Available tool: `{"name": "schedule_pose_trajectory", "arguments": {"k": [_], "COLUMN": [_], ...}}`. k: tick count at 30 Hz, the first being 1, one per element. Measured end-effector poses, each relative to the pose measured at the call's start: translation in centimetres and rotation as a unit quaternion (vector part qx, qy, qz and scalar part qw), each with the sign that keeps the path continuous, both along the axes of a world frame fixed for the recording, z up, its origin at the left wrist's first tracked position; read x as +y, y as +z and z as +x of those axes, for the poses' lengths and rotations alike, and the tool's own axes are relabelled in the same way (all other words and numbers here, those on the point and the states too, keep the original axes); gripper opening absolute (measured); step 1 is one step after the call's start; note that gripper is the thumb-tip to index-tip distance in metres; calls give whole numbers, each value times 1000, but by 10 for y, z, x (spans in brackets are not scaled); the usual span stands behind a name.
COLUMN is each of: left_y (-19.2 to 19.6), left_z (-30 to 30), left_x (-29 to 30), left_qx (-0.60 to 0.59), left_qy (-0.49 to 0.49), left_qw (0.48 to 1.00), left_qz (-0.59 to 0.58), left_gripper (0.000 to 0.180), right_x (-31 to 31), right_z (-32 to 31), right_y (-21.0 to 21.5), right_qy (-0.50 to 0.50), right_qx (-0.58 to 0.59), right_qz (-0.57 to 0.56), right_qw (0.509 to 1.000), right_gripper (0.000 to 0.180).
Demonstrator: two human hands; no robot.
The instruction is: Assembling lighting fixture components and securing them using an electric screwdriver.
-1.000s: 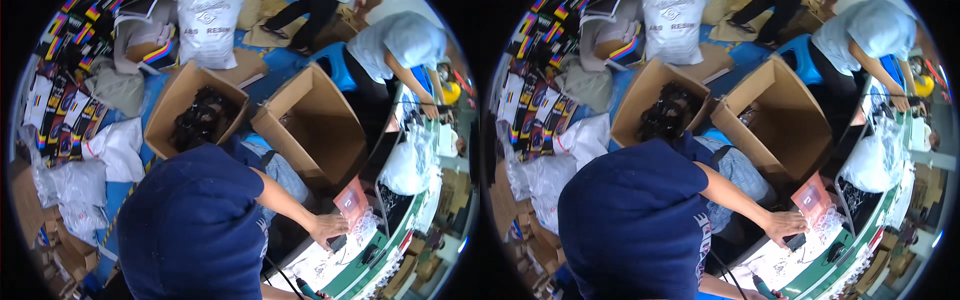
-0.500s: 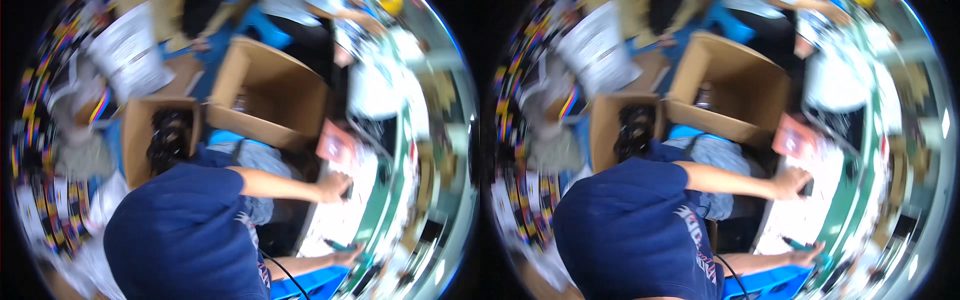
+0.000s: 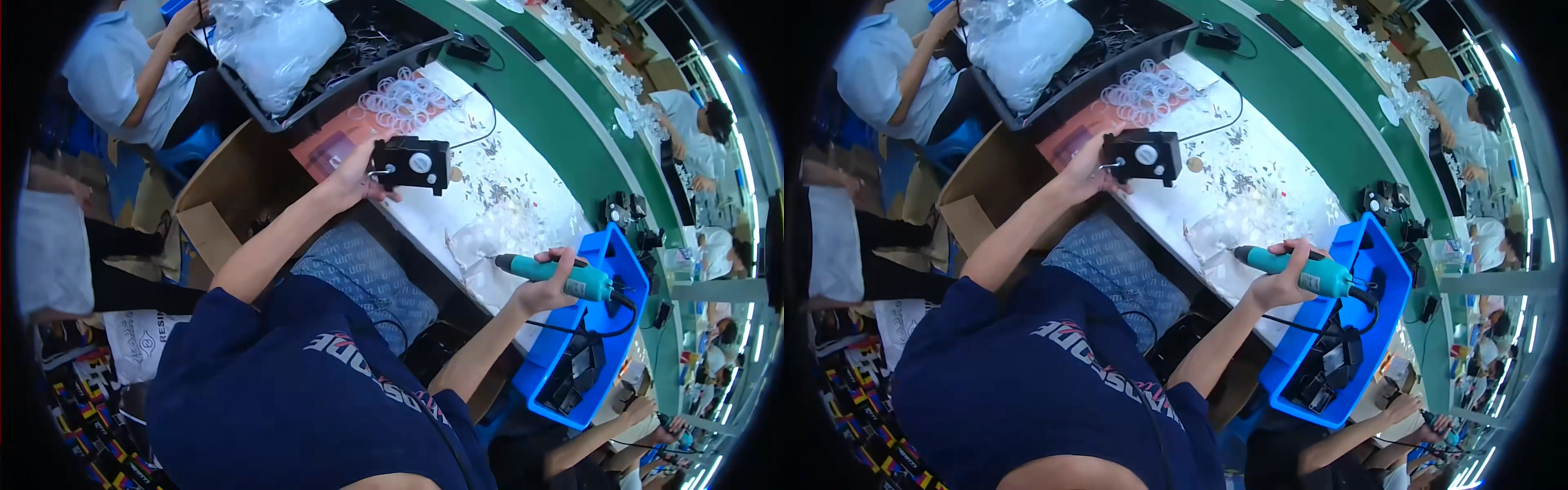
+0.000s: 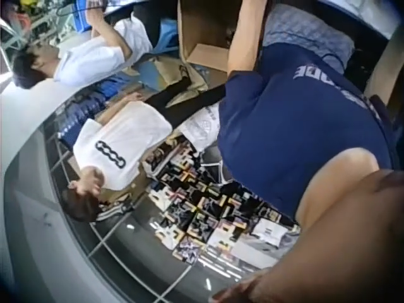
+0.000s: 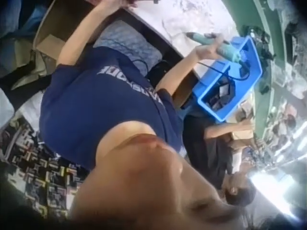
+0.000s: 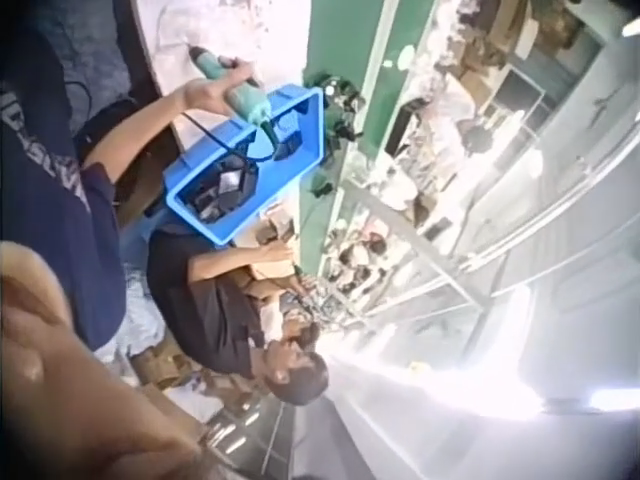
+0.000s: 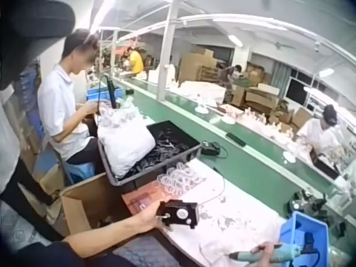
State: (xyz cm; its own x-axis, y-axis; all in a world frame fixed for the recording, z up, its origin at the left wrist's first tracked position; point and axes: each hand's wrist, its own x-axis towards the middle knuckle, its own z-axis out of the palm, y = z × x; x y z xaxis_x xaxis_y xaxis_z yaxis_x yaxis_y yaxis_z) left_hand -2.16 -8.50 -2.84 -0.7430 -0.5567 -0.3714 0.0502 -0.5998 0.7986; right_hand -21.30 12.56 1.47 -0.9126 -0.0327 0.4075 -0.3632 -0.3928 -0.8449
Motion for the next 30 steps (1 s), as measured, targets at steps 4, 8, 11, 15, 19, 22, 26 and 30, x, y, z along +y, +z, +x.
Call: {"name": "schedule_pose_trajectory", "arguments": {"k": [4, 8, 11, 15, 19, 22, 26, 30], "left_y": [2, 20, 26, 2, -12, 1, 4, -2], "left_z": [-3, -22, -24, -11, 9, 15, 14, 13], "left_x": [-13, -8, -14, -18, -7, -5, -20, 2], "left_qx": [-133, -253, -312, -246, -185, -18, 82, 78], "left_qy": [-127, -82, -146, -117, 22, 6, -133, -167], "left_qw": [982, 949, 910, 938, 814, 834, 792, 680], "left_qz": [-49, -167, -231, -215, -550, -551, -590, -710], "left_gripper": [61, 58, 55, 48, 43, 63, 71, 69], "right_x": [6, 1, 0, -3, -7, -9, -13, -13], "right_z": [-6, -5, -4, -4, -3, 1, 5, 10], "right_y": [-5, -3, -4, -2, -1, 1, 3, 5], "right_qy": [-4, -13, -21, -27, -56, -76, -78, -111], "right_qx": [13, 3, 7, -9, -10, -16, -9, -3], "right_qz": [-4, 0, 8, 4, 27, 26, 37, 44], "right_qw": [1000, 1000, 1000, 1000, 998, 997, 996, 993], "right_gripper": [11, 13, 13, 13, 17, 17, 16, 15]}}
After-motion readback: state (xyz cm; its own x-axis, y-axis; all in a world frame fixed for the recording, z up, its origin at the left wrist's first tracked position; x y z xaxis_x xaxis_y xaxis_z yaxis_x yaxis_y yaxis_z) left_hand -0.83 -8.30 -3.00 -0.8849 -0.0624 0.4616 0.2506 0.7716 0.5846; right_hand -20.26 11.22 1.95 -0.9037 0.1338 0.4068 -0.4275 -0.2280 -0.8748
